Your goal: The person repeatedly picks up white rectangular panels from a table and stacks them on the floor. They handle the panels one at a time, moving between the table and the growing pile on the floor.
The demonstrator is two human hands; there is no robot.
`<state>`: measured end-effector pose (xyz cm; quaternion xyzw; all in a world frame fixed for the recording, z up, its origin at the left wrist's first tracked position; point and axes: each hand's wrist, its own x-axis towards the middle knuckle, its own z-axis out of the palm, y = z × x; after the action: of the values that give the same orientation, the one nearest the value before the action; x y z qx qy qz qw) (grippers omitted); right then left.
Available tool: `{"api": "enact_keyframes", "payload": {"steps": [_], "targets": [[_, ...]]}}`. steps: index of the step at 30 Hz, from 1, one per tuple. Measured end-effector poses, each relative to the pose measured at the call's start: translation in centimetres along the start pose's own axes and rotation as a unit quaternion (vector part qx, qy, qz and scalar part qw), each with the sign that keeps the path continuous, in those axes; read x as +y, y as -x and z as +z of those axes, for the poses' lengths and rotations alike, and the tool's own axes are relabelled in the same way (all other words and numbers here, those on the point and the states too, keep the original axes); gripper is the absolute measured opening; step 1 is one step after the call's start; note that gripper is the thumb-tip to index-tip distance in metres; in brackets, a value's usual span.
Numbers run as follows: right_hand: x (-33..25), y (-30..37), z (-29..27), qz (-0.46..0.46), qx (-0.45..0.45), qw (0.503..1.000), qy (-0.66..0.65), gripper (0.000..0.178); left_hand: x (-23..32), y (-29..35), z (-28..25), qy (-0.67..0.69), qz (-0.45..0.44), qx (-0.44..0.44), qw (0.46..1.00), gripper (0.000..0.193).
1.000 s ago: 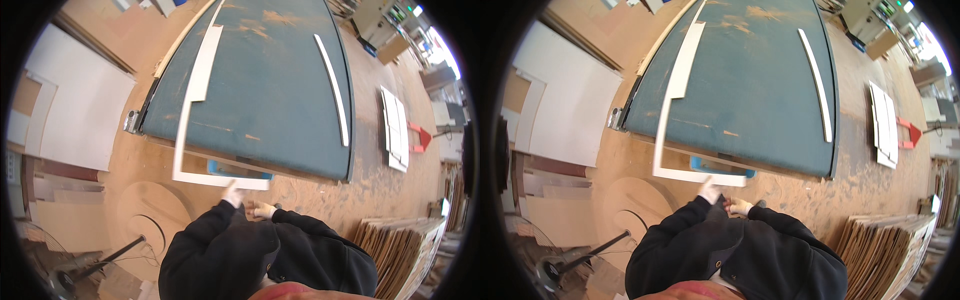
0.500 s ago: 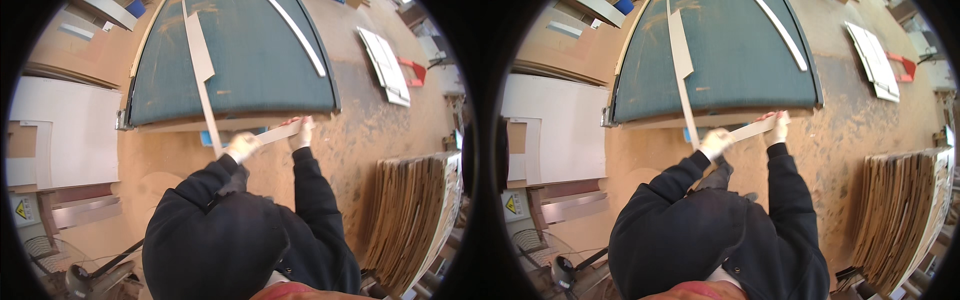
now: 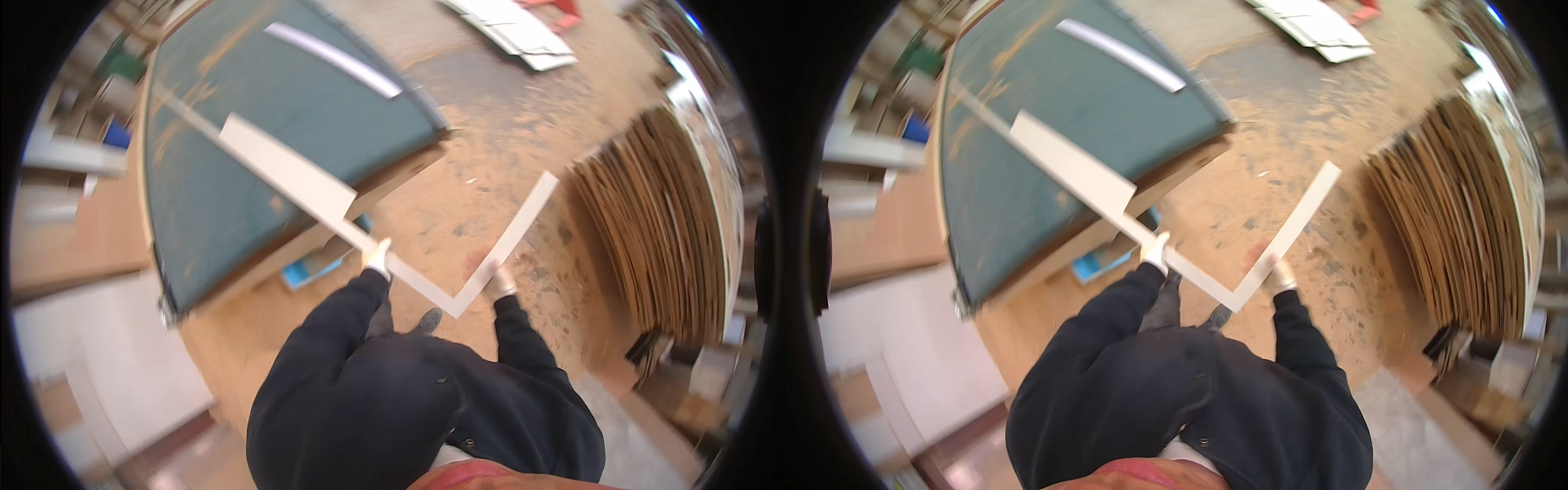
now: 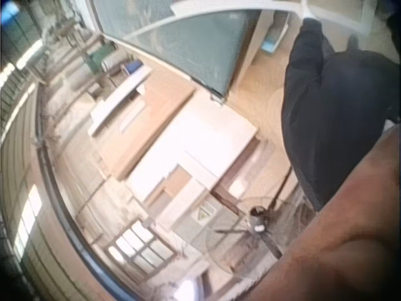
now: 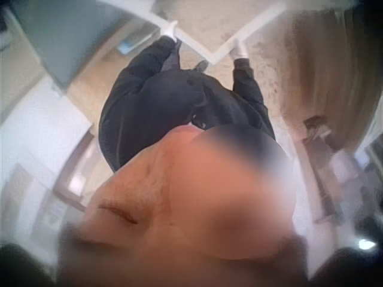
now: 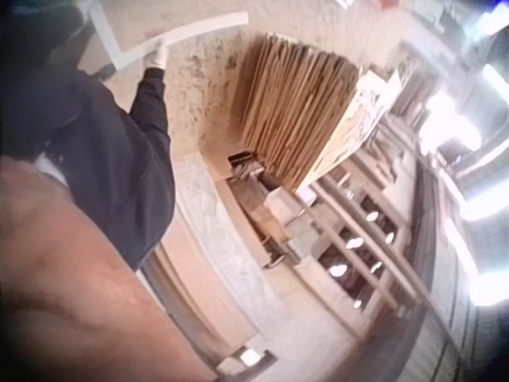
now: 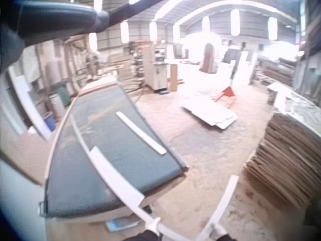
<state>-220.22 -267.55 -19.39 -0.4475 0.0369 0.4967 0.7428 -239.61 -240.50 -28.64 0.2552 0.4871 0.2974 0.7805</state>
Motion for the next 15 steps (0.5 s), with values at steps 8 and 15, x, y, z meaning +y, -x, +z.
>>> {"api": "enact_keyframes", "payload": {"steps": [8, 15], "targets": [[6.0, 4.8, -2.5, 0.063, 0.075, 0.987, -0.128, 0.029, 12.1, -5.9, 0.1, -0.091, -0.064, 0.024, 0.993, 0.096], [-6.3, 6.1, 8.7, 0.001, 0.182, 0.983, -0.006, 0.022, 6.8, -10.4, 3.2, -0.109, -0.089, 0.103, 0.985, 0.078]]}}
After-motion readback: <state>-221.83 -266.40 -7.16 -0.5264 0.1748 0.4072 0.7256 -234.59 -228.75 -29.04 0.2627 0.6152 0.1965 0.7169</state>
